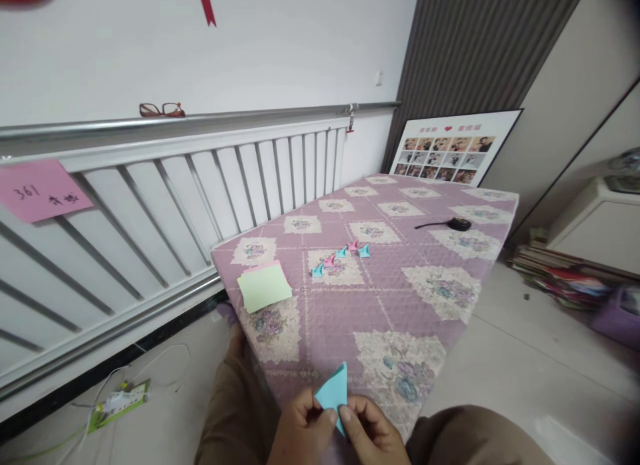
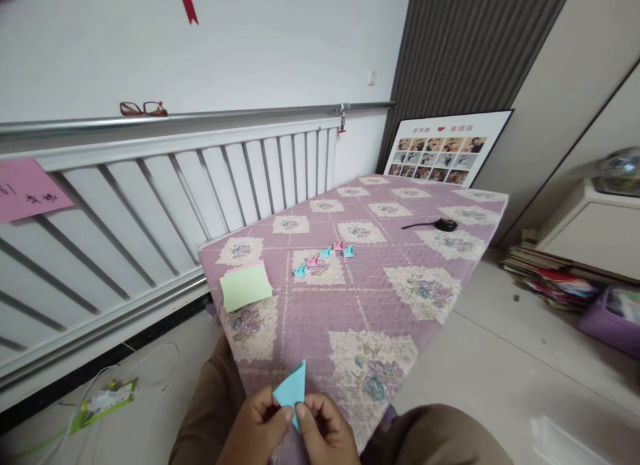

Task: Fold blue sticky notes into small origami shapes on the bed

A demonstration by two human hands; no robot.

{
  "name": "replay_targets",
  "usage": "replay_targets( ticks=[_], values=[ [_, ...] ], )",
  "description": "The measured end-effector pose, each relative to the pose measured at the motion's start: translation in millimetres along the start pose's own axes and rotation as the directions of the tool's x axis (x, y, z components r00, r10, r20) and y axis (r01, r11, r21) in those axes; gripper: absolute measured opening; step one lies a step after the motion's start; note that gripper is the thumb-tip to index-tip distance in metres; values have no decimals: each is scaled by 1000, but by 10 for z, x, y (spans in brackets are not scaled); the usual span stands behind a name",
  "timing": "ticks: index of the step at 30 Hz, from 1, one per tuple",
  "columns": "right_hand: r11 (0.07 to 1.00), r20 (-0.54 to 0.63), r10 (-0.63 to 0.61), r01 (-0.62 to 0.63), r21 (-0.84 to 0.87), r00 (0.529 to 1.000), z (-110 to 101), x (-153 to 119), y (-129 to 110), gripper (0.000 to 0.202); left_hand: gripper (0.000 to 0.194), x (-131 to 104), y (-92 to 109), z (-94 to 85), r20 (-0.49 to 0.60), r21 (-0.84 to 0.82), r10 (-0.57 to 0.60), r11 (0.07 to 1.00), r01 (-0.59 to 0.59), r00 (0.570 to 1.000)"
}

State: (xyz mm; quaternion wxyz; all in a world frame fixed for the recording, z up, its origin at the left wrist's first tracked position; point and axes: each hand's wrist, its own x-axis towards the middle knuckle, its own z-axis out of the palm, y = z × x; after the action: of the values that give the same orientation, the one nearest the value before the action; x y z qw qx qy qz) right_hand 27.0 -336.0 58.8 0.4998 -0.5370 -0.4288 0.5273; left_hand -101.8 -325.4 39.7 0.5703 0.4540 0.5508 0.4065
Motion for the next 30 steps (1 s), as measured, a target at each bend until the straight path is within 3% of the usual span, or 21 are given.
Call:
replay_targets(
  ticks=[4,7,10,14,23,25,30],
  values=[
    [1000,17,7,-8,28,1000,-13,61,-50,45,12,1,37,-39,50,29,39,999,-40,998],
    [998,-43,17,-14,60,999,34,53,-36,45,13,-13,61,1,54,-36,55,998,-53,997],
    [991,-112,33,-18,135,993,108,18,16,44,22,-43,75,66,94,-143,58,989,-44,994],
    [976,-103,61,-38,214,993,165,-1,87,41,32,-63,71,98,141,-153,20,988,2,990],
    [939,-267,55,41,342,962,-157,181,-150,34,12,-67,-40,-10,109,52,-1,999,-4,994],
    [939,-240,88,0,345,967,-151,161,-123,38,11,-56,-63,-22,89,52,14,998,-19,996],
    [979,-3,89,-87,182,996,73,3,126,41,15,-10,-80,-28,25,41,84,996,-85,996]
  ],
)
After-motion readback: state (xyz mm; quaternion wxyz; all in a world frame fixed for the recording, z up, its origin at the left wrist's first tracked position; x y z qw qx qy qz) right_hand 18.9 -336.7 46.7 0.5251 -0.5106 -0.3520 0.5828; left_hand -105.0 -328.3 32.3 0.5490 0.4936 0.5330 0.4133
